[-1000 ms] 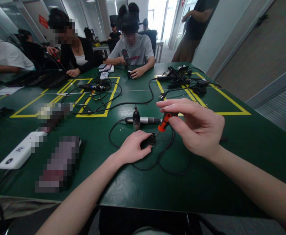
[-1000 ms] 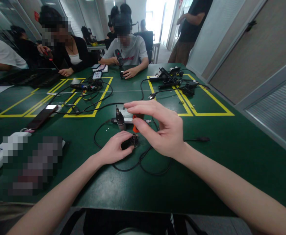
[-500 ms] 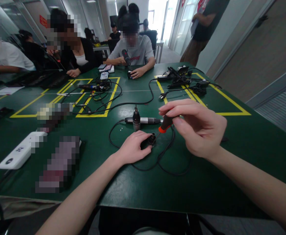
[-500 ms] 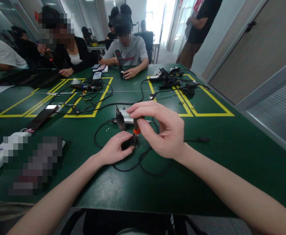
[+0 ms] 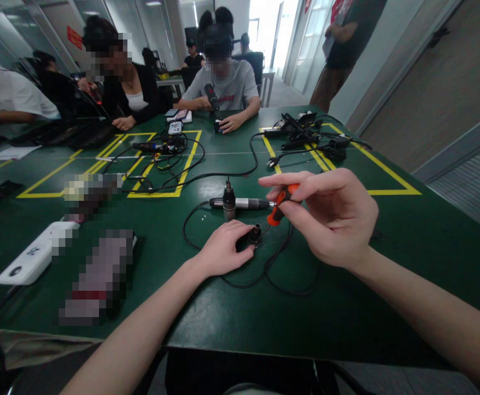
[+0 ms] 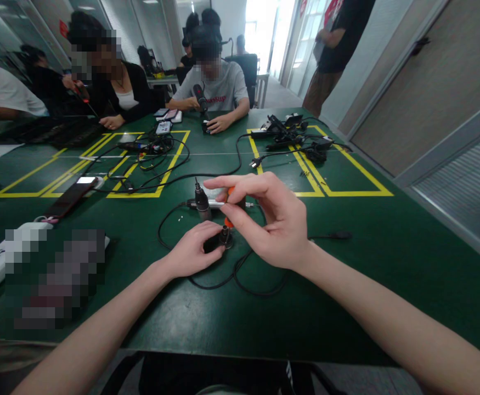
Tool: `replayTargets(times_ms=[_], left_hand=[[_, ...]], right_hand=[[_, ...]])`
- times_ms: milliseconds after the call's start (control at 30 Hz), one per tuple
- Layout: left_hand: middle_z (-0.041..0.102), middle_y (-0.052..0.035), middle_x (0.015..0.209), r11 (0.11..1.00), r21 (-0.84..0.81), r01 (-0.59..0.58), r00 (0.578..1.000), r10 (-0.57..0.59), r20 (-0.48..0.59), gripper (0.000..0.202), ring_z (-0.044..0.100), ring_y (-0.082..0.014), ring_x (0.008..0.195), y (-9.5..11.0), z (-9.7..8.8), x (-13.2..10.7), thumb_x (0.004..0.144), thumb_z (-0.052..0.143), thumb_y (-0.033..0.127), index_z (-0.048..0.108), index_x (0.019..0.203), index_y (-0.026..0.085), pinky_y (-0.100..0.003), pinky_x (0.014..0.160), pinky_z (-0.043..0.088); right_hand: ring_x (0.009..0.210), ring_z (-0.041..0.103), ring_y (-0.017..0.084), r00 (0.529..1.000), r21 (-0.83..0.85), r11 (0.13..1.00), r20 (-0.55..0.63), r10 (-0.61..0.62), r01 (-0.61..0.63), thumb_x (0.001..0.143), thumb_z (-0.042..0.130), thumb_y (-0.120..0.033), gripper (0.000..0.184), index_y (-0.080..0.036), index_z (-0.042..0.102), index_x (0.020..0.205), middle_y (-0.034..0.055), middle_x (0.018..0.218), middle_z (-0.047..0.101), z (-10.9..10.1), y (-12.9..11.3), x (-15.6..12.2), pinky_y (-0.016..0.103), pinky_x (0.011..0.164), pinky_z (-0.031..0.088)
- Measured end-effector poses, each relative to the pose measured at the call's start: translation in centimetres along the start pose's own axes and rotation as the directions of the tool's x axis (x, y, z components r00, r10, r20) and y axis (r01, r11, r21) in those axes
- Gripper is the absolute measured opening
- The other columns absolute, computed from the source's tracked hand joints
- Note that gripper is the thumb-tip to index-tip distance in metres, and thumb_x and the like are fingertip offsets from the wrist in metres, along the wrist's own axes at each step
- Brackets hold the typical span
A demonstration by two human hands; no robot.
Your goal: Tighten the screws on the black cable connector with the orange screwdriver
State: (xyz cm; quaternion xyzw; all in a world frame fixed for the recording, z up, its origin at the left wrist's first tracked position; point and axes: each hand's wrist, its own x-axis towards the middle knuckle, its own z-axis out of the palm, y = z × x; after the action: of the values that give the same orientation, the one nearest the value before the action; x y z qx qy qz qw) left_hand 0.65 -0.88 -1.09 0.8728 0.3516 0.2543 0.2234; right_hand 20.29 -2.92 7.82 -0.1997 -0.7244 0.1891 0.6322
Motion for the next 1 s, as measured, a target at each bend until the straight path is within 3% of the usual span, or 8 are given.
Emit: replayTargets(times_ms=[233, 433, 600, 833, 1000], left_hand=[[0.075, -0.0097, 0.101, 1.000, -0.019, -0.012, 1.000, 0.012, 0.005, 0.016, 0.067, -0.0242, 0.096, 0.12, -0.11, 0.06, 0.088, 0.063, 0.022, 0.069, 0.102, 0.016, -0.042, 0.094, 0.057], [0.075, -0.0093, 0.101, 1.000, -0.010, -0.005, 1.000, 0.005, 0.012, 0.014, 0.067, -0.0240, 0.095, 0.10, -0.14, 0.07, 0.088, 0.064, 0.022, 0.069, 0.099, 0.016, -0.041, 0.093, 0.056], [0.075, -0.0093, 0.101, 1.000, -0.017, -0.016, 1.000, 0.016, 0.006, 0.013, 0.067, -0.0239, 0.096, 0.15, -0.14, 0.06, 0.088, 0.065, 0.020, 0.069, 0.099, 0.016, -0.040, 0.093, 0.056], [0.075, -0.0091, 0.101, 1.000, -0.017, -0.021, 1.000, 0.021, 0.005, 0.014, 0.066, -0.0236, 0.095, 0.02, -0.05, 0.02, 0.088, 0.066, 0.020, 0.069, 0.101, 0.015, -0.039, 0.092, 0.056], [0.074, -0.0092, 0.100, 0.999, -0.018, -0.032, 0.999, 0.032, -0.005, 0.015, 0.066, -0.0235, 0.095, -0.03, -0.06, -0.02, 0.088, 0.065, 0.020, 0.069, 0.101, 0.015, -0.039, 0.092, 0.055]], right_hand=[[0.096, 0.079, 0.022, 1.000, 0.003, 1.000, -0.001, 0.025, -0.025, 0.092, 0.066, -0.007, 0.023, -0.027, 0.067, 0.103, 0.0066, 0.115, 0.081, -0.14, -0.04, -0.05, 0.041, 0.083, 0.066], [0.088, 0.074, 0.025, 0.999, -0.122, 0.992, -0.032, -0.014, 0.010, 0.088, 0.071, -0.013, 0.019, -0.028, 0.074, 0.099, 0.0059, 0.098, 0.075, -0.57, 0.18, 0.36, 0.044, 0.074, 0.063], [0.097, 0.076, 0.026, 0.999, -0.107, 0.993, 0.024, -0.039, 0.041, 0.091, 0.066, -0.011, 0.029, -0.029, 0.077, 0.111, 0.0066, 0.105, 0.080, -0.76, 0.39, 0.26, 0.046, 0.085, 0.064], [0.094, 0.077, 0.025, 0.998, -0.103, 0.993, -0.005, -0.059, 0.058, 0.089, 0.074, -0.011, 0.024, -0.028, 0.079, 0.106, 0.0049, 0.099, 0.082, -0.64, 0.34, 0.27, 0.044, 0.085, 0.064], [0.100, 0.077, 0.026, 0.999, -0.147, 0.988, 0.000, -0.048, 0.047, 0.091, 0.070, -0.009, 0.026, -0.028, 0.080, 0.106, 0.0070, 0.111, 0.079, -0.77, 0.28, 0.22, 0.047, 0.088, 0.065]])
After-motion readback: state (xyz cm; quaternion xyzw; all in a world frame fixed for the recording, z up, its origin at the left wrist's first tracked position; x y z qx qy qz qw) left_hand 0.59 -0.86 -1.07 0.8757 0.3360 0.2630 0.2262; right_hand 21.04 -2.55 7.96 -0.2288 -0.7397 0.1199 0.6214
